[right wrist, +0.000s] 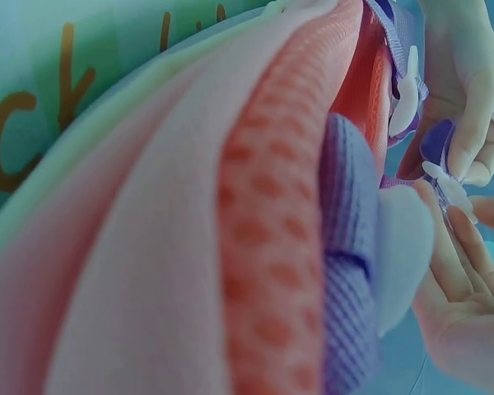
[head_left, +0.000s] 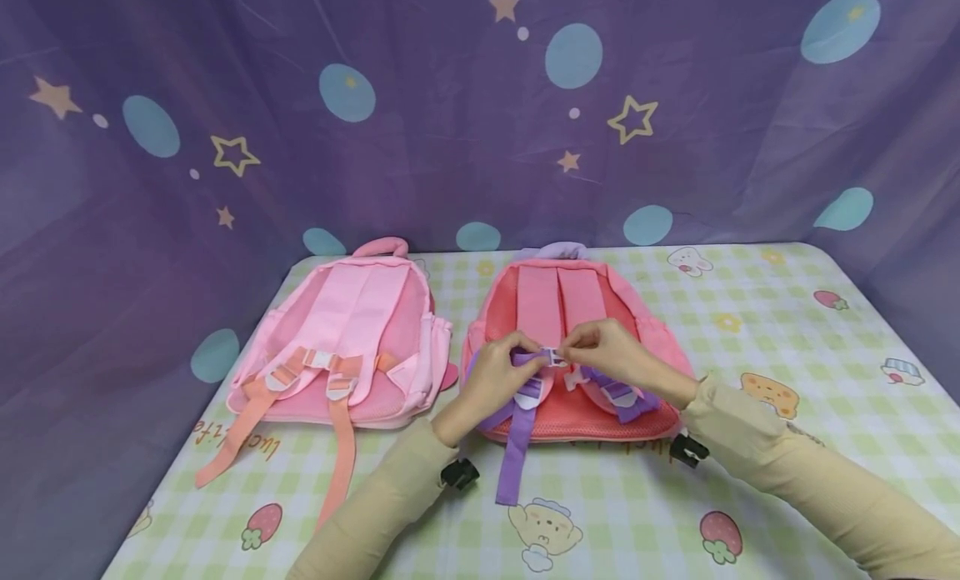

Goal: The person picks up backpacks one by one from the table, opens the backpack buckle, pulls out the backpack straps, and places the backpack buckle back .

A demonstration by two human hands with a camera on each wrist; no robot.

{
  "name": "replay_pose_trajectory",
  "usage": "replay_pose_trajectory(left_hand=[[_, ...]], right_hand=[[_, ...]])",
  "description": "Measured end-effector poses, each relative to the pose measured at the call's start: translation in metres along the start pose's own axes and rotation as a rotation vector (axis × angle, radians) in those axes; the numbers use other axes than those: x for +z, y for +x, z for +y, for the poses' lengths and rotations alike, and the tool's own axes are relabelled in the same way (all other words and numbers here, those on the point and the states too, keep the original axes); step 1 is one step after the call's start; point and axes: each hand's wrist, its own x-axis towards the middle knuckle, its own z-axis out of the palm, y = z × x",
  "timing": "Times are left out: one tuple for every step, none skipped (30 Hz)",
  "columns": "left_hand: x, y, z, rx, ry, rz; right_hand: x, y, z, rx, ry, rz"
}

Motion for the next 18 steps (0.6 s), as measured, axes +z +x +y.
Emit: replay_pose_trajectory(left_hand=[[0.0001, -0.0001, 0.0000, -0.003, -0.003, 0.000], [0.0001, -0.0002, 0.0000, -0.005, -0.008, 0.001], [0.0002, -0.0004, -0.0003, -0.002, -0.013, -0.002], [0.0002, -0.0006, -0.0003, -0.003, -0.017, -0.005], [0.0002, -0.0009, -0.0004, -0.002, -0.022, -0.006], [0.0003, -0.0010, -0.0006, -0.003, -0.026, -0.009], [0.0003, -0.0012, -0.0006, -0.002, -0.028, -0.010], [0.0003, -0.0015, -0.0006, 0.004, -0.031, -0.013], [0.0002, -0.0016, -0.0005, 0.006, -0.033, -0.015], [0.0001, -0.0017, -0.0003, 0.004, -0.036, -0.017], [0.0000, -0.0018, -0.0001, 0.005, -0.038, -0.019], [-0.0003, -0.0020, 0.0002, 0.005, -0.040, -0.022], [-0.0005, -0.0022, 0.0004, 0.004, -0.042, -0.025], [-0.0007, -0.0023, 0.0005, 0.004, -0.043, -0.029], [-0.0009, -0.0024, 0.0006, 0.003, -0.042, -0.032], [-0.0010, -0.0025, 0.0007, 0.003, -0.042, -0.035], [-0.0012, -0.0025, 0.0008, 0.004, -0.041, -0.038], [-0.0013, -0.0027, 0.0008, 0.005, -0.039, -0.041]], right_hand=[[0.0003, -0.0005, 0.0000, -0.012, 0.004, 0.008], [0.0006, -0.0009, -0.0001, -0.013, 0.010, 0.015], [0.0009, -0.0011, 0.0001, -0.013, 0.017, 0.021], [0.0012, -0.0013, -0.0001, 0.003, 0.018, 0.029], [0.0016, -0.0014, -0.0005, 0.026, 0.021, 0.038], [0.0019, -0.0013, -0.0008, 0.049, 0.025, 0.046], [0.0019, -0.0012, -0.0009, 0.082, 0.030, 0.052], [0.0019, -0.0009, -0.0006, 0.106, 0.034, 0.055], [0.0018, -0.0008, -0.0002, 0.124, 0.035, 0.058], [0.0017, -0.0006, -0.0001, 0.143, 0.038, 0.060], [0.0015, -0.0004, 0.0003, 0.152, 0.044, 0.059], [0.0014, -0.0003, 0.0005, 0.158, 0.049, 0.056], [0.0013, -0.0002, 0.0006, 0.161, 0.049, 0.053], [0.0012, -0.0002, 0.0005, 0.164, 0.051, 0.051], [0.0011, -0.0003, 0.0003, 0.164, 0.052, 0.050], [0.0011, -0.0003, 0.0000, 0.166, 0.056, 0.049], [0.0011, -0.0005, -0.0001, 0.167, 0.057, 0.050], [0.0009, -0.0008, 0.0000, 0.168, 0.061, 0.050]])
